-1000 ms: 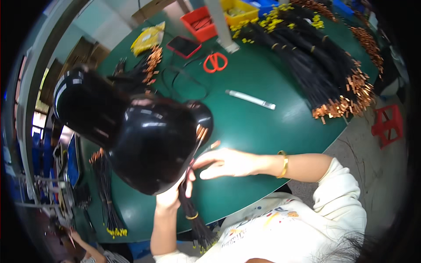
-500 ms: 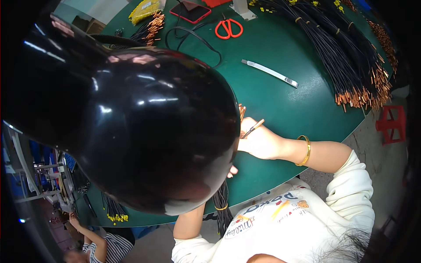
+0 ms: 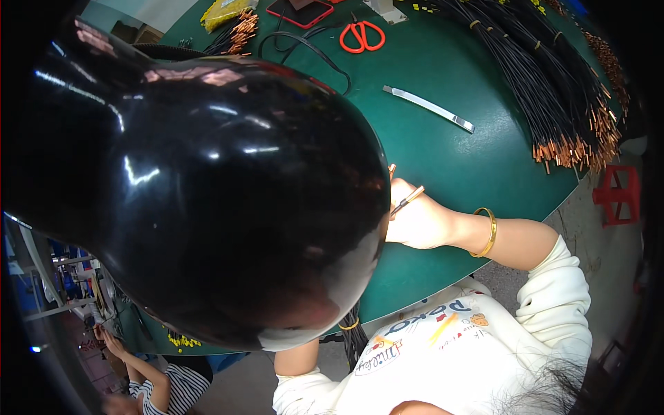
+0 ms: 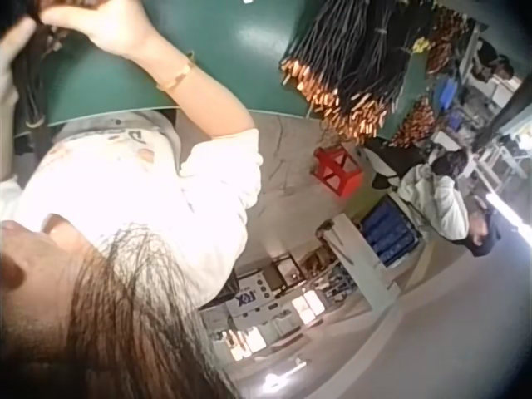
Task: The person bundles wires together by wrapping rubber bands around them by hand and arranges the completed wire bundles on the table.
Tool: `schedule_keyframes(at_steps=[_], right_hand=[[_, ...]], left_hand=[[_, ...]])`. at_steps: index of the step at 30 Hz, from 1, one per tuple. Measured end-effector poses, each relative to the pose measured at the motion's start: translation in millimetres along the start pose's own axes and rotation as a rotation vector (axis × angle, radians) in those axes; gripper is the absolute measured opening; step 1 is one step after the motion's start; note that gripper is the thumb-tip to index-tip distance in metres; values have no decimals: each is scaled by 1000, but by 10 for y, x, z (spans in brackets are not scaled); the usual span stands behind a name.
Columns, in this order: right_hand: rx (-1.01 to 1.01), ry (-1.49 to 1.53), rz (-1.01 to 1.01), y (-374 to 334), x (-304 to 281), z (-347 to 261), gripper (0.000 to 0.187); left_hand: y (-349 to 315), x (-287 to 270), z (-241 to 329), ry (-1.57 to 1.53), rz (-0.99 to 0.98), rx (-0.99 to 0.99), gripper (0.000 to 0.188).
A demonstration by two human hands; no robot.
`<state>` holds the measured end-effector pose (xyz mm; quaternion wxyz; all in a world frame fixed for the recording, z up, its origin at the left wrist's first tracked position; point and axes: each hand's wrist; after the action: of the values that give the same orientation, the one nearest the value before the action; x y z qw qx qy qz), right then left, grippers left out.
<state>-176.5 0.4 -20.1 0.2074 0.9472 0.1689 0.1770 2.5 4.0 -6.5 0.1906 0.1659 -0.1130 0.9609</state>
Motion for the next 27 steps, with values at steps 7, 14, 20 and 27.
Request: schedule_keyframes(at_steps=[7,14,20,27], right_hand=[[16,167,-46,-26,-23,6,36],[28,310,-68,-26,-10,36,35],[94,371,-53,-21,0,-45,34],[298,473,67,28,-23,-97,33]], left_hand=[[-8,-75,-53,14,-18,-41,37],[5,-29,-30,-22,-31,10,39],[9,-5,-27,-27,-51,30,39],[-22,-105,-30,-17,-19,-61,37]])
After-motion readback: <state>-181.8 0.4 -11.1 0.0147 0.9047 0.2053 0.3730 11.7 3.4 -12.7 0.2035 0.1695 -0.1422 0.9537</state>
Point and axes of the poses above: each hand's wrist, its own y-axis towards the middle knuckle, its own x-axis out of the palm, z = x × y, and after that the axes turned 3 degrees about -z, right-handed
